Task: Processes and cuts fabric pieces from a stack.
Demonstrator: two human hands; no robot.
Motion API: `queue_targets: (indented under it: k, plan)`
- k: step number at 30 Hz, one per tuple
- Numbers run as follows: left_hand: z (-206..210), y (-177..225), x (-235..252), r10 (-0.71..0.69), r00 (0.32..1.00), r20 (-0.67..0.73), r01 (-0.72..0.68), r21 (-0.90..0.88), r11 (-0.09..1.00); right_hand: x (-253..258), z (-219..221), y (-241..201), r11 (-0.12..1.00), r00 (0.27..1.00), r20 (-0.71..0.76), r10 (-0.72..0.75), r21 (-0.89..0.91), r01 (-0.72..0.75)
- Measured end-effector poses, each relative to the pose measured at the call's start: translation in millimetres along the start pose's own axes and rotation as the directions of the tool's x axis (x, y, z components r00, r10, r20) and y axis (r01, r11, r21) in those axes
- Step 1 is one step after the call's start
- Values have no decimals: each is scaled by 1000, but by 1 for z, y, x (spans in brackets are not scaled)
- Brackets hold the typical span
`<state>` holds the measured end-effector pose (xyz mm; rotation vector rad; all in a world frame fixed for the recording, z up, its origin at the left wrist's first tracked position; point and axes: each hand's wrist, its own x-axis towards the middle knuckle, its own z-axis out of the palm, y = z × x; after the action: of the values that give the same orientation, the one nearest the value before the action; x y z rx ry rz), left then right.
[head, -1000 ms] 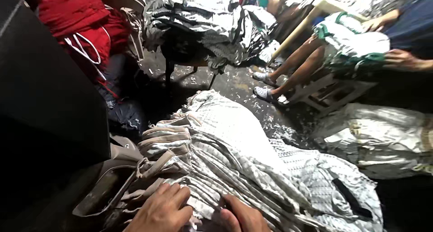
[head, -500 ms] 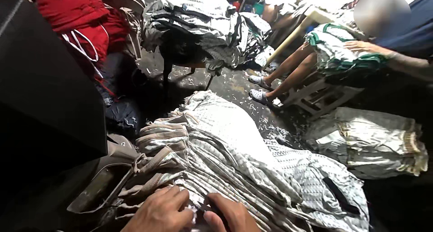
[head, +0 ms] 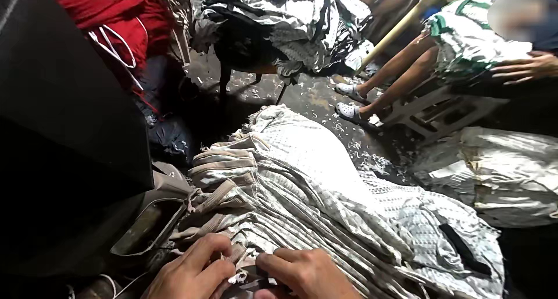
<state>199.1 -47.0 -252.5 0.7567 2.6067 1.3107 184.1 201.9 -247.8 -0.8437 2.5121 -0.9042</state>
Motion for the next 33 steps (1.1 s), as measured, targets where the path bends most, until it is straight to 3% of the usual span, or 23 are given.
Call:
queue_targets:
  k: [3, 7, 11, 15, 20, 22, 24, 26, 27, 29, 31, 33]
  plan:
    - [3, 0, 3, 12, 1000, -9, -12, -21, 1000, 4, 3, -3, 997, 999, 28, -33, -63, 34]
    - [12, -3, 10, 61, 998, -28, -61, -24, 998, 6, 17, -2, 982, 985, -113, -133, -150, 115]
    - [10, -11, 11, 80, 996, -45, -81, -24, 996, 2, 16, -5, 996, 984, -178, 13, -86, -29]
    - [8, -18, 7, 69, 994, -85, -71, -28, 997, -1, 11, -5, 989, 987, -115, 114, -80, -123]
    - [13, -18, 16, 125, 990, -65, -128, -37, 991, 9, 25, 0, 993, 974, -221, -56, -113, 31]
    - [12, -18, 19, 129, 990, -62, -133, -60, 989, 8, 24, 2, 997, 979, -201, -46, -68, 33]
    - [4, -20, 18, 75, 990, -119, -85, -86, 993, 1, 21, 4, 998, 981, -191, 43, -43, -52]
    - [-9, -26, 13, -67, 952, -299, 59, -35, 998, -9, 16, 11, 987, 968, -198, 154, -20, -161]
    - [-15, -30, 12, -136, 910, -392, 172, 58, 983, -15, 13, 17, 981, 960, -208, 190, 3, -193]
    - [-22, -35, 14, -211, 877, -431, 349, 271, 897, -25, 10, 27, 974, 946, -231, 228, 57, -221]
    - [-8, -34, 18, -117, 929, -350, 250, 362, 898, -31, 8, 32, 969, 938, -250, 240, 125, -214]
    - [18, -21, 31, 75, 977, -198, -1, 346, 938, -30, 6, 36, 958, 932, -265, 248, 209, -195]
